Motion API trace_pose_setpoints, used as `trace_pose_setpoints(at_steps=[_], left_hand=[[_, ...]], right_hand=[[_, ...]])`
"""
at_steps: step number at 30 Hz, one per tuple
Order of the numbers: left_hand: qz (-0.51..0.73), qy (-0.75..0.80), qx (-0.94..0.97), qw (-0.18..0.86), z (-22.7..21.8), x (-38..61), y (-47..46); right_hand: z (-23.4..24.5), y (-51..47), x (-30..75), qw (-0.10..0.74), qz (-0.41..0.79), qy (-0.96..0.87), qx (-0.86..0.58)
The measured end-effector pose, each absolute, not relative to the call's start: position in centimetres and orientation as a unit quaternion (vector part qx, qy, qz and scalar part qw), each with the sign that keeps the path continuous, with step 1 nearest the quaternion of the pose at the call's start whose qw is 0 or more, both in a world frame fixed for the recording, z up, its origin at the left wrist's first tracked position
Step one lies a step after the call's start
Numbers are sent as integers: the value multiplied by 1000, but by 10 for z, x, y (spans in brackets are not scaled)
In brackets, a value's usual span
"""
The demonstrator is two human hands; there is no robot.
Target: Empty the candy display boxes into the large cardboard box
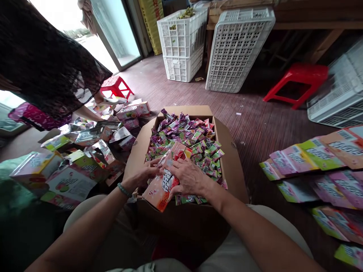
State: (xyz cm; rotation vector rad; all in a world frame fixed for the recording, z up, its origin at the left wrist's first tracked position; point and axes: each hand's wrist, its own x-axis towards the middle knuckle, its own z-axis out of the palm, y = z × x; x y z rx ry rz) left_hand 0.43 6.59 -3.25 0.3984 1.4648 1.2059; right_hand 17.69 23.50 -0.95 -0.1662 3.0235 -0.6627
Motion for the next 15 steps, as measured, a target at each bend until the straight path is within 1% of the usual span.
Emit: trace_pose_setpoints(at_steps=[3, 6, 11, 15], left_hand=[[470, 632, 203, 581, -22, 12, 65], [427, 644, 205, 600, -15, 19, 67], [488, 623, 135, 597, -24, 23, 79], [521, 607, 97, 592, -42, 13, 79]], right_hand=[[-11, 236, 177, 33, -226, 973, -39], [-11, 236, 179, 20, -230, 972, -34], [-13, 235, 181, 7, -272, 961, -41], [-36, 240, 188, -16, -235, 970, -56]])
